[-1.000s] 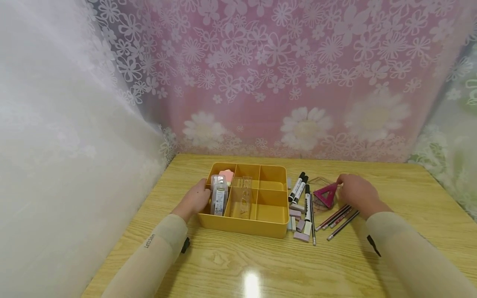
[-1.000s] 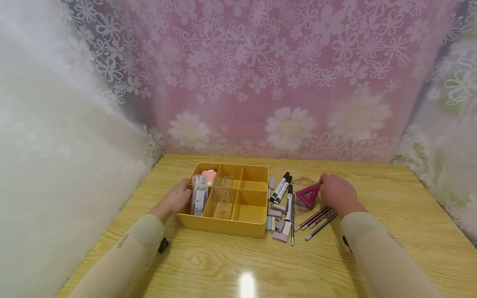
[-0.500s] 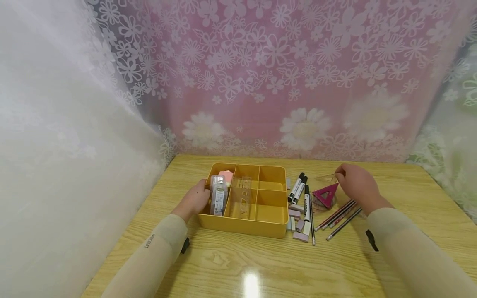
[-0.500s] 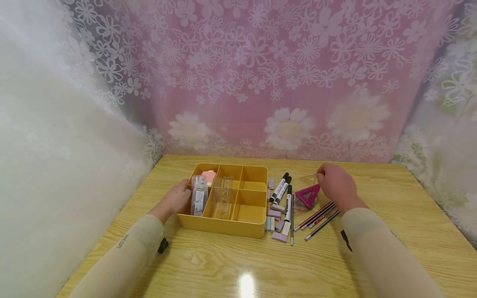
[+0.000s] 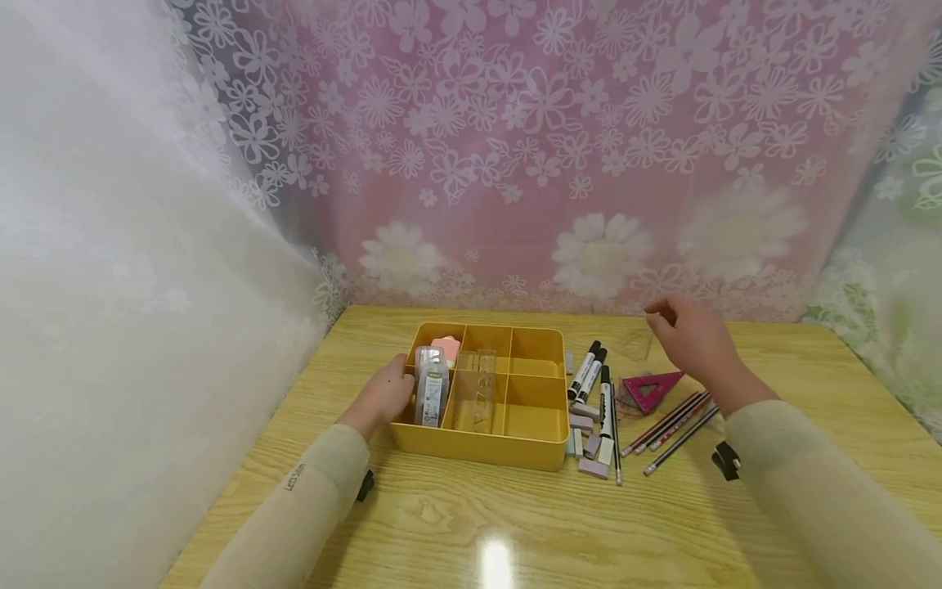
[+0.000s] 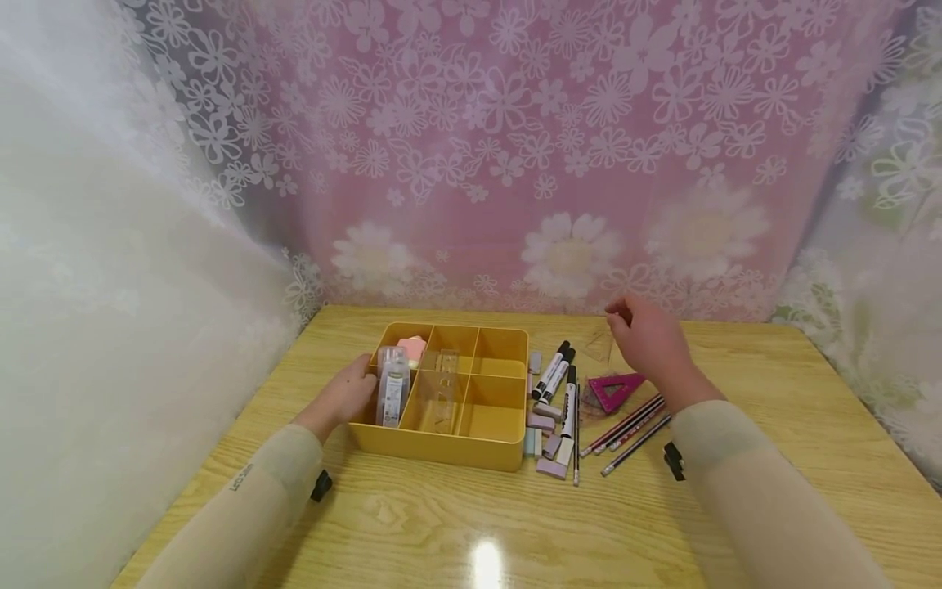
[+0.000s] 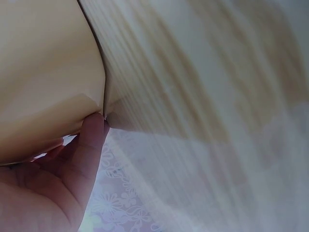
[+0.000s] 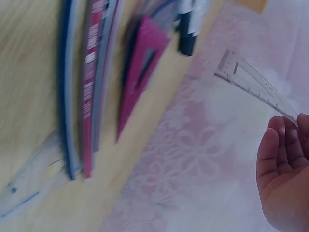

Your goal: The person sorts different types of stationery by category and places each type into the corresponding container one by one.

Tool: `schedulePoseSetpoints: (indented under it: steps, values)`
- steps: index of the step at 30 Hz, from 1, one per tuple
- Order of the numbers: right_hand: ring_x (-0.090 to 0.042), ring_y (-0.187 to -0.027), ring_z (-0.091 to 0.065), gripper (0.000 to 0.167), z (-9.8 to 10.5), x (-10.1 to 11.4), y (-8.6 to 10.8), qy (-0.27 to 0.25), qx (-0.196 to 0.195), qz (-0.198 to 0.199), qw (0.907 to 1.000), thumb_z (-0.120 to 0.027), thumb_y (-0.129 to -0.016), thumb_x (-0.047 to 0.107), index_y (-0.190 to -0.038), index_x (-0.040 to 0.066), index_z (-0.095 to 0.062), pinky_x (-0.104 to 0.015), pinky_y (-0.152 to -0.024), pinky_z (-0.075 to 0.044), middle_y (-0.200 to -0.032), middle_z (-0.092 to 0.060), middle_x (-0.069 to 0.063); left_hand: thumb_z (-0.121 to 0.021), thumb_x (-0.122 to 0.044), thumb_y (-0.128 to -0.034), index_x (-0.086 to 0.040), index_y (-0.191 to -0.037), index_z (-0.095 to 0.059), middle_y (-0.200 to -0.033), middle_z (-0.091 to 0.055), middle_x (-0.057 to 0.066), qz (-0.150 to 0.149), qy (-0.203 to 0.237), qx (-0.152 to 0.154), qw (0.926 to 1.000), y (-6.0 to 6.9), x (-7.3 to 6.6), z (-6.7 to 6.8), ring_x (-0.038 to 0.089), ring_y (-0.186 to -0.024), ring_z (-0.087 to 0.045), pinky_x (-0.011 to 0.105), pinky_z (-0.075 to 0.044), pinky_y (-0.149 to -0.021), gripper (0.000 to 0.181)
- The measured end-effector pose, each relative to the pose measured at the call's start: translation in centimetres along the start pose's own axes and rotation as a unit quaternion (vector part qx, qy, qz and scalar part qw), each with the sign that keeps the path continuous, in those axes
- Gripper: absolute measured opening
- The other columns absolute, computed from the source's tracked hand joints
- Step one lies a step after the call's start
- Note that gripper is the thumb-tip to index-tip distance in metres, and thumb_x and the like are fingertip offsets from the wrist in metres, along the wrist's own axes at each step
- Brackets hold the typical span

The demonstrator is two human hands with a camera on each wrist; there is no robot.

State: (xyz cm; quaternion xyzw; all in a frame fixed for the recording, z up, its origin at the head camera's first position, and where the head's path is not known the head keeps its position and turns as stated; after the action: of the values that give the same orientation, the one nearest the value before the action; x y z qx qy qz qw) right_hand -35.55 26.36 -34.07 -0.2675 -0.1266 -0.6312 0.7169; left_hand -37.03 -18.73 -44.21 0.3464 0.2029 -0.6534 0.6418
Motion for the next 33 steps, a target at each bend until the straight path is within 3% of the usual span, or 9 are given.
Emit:
schedulePoseSetpoints:
  steps: [7, 18, 25, 33]
  values:
    - [-0.025, -0.076, -0.058, 0.031, 0.2, 3.5, 0.0, -0.032, -0.01, 0.038, 0.9987, -0.05, -0.107, 0.028, -0.126, 0.005, -0.06, -0.039, -0.062, -0.047, -0.094, -0.064, -0.01, -0.034, -0.026, -0.1053, -0.005, -0.154, -0.032, -0.15, -0.046, 0.017, 0.007, -0.002, -0.001, 1.0, 0.0, 0.1, 0.0, 0.035, -0.14, -0.041, 0.057, -0.029, -0.115, 0.054]
    - [-0.022, -0.079, -0.061, 0.02, -0.6, 9.4, 0.6, -0.069, 0.02, 0.088, 0.9936, -0.056, -0.105, 0.025, -0.118, 0.01, -0.062, -0.038, -0.07, -0.052, -0.093, -0.067, -0.004, -0.033, -0.025, -0.1058, -0.005, -0.152, -0.035, -0.146, -0.051, 0.015, -0.007, -0.002, 0.0, 1.0, -0.2, 0.1, 0.1, 0.033, -0.138, -0.043, 0.057, -0.029, -0.115, 0.05]
    - [-0.022, -0.083, -0.062, 0.018, -2.6, 12.9, 1.2, -0.126, 0.069, 0.104, 0.9841, -0.057, -0.105, 0.025, -0.118, 0.013, -0.062, -0.04, -0.074, -0.053, -0.098, -0.068, -0.005, -0.032, -0.026, -0.1063, -0.007, -0.151, -0.036, -0.145, -0.051, 0.015, -0.013, -0.015, -0.003, 0.9998, 0.0, -0.1, 0.2, 0.033, -0.138, -0.044, 0.057, -0.031, -0.115, 0.049]
    - [-0.019, -0.078, -0.061, 0.015, -5.4, 16.5, 2.2, -0.145, 0.108, 0.121, 0.9761, -0.058, -0.104, 0.024, -0.115, 0.015, -0.063, -0.039, -0.069, -0.052, -0.095, -0.068, -0.004, -0.033, -0.027, -0.1063, -0.008, -0.153, -0.035, -0.148, -0.049, 0.014, -0.007, -0.007, -0.001, 1.0, 0.0, 0.0, 0.1, 0.033, -0.139, -0.042, 0.057, -0.03, -0.115, 0.051]
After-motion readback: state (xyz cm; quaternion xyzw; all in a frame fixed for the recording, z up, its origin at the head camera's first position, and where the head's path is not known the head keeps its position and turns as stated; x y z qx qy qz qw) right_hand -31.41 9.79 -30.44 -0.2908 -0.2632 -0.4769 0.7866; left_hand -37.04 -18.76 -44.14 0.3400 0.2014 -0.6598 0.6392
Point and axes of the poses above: each hand's wrist, its own y-axis away from the middle knuckle, its own z-axis out of the back of the hand, x = y × z, the point moved 8 cm from there along -y, towards the middle knuckle
